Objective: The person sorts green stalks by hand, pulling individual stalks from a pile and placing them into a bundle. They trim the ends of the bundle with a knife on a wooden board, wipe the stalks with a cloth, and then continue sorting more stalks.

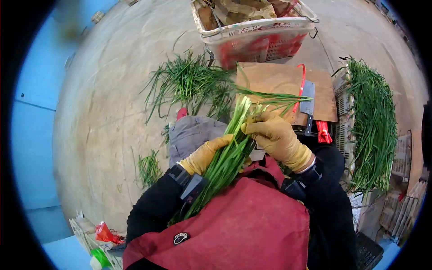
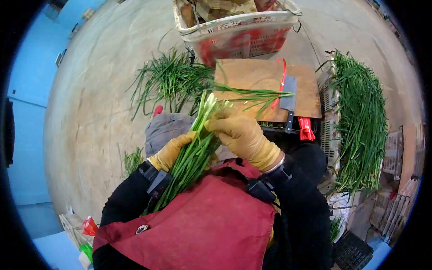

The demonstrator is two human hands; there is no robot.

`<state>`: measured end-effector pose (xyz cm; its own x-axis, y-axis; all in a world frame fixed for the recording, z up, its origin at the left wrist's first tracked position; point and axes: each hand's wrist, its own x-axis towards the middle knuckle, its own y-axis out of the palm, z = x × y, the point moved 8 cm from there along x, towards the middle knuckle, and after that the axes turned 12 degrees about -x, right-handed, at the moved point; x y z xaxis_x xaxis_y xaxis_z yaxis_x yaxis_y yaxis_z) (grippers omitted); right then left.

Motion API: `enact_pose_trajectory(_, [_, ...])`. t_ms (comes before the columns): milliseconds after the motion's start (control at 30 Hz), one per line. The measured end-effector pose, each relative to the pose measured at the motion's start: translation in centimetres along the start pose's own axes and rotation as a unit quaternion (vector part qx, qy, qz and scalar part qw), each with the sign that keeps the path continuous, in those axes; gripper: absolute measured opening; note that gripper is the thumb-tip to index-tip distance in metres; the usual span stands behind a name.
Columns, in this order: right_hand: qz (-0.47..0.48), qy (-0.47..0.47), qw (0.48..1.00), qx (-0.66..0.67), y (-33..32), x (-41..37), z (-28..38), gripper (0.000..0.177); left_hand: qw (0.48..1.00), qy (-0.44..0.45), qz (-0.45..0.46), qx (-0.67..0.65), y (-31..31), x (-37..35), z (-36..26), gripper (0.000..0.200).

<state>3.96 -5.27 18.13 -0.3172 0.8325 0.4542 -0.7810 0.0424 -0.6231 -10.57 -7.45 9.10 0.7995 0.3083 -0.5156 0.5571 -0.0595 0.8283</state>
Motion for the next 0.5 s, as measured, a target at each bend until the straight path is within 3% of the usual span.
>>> enact_pose_trajectory(100, [-0.01, 0.179, 0.973, 0.147, 1.3, -1.6, -2.7, 0.02, 0.998, -0.01, -0.003, 0.054, -0.1, -0.1, -0.1, 0.058])
enact_pose_trajectory(200, [-0.015, 0.318, 0.883, 0.345, 3.9, -2.1, -4.3, 0.015, 0.99, 0.009, 0.028, 0.135, 0.8, -0.2, -0.5, 0.067])
enact_pose_trajectory(300, [0.009, 0.364, 0.848, 0.386, 4.0, -1.9, -4.5, 0.013, 0.983, 0.043, 0.055, 0.171, 2.8, -0.6, -0.8, 0.074])
enact_pose_trajectory(367, [0.016, 0.389, 0.815, 0.428, 3.9, -2.0, -4.4, 0.011, 0.972, 0.05, 0.026, 0.229, 2.0, -0.4, -0.8, 0.074])
enact_pose_trajectory(500, [-0.194, 0.358, 0.789, 0.46, -0.6, -3.3, -7.0, 0.017, 0.97, 0.016, -0.009, 0.242, 1.0, -0.8, -0.9, 0.076])
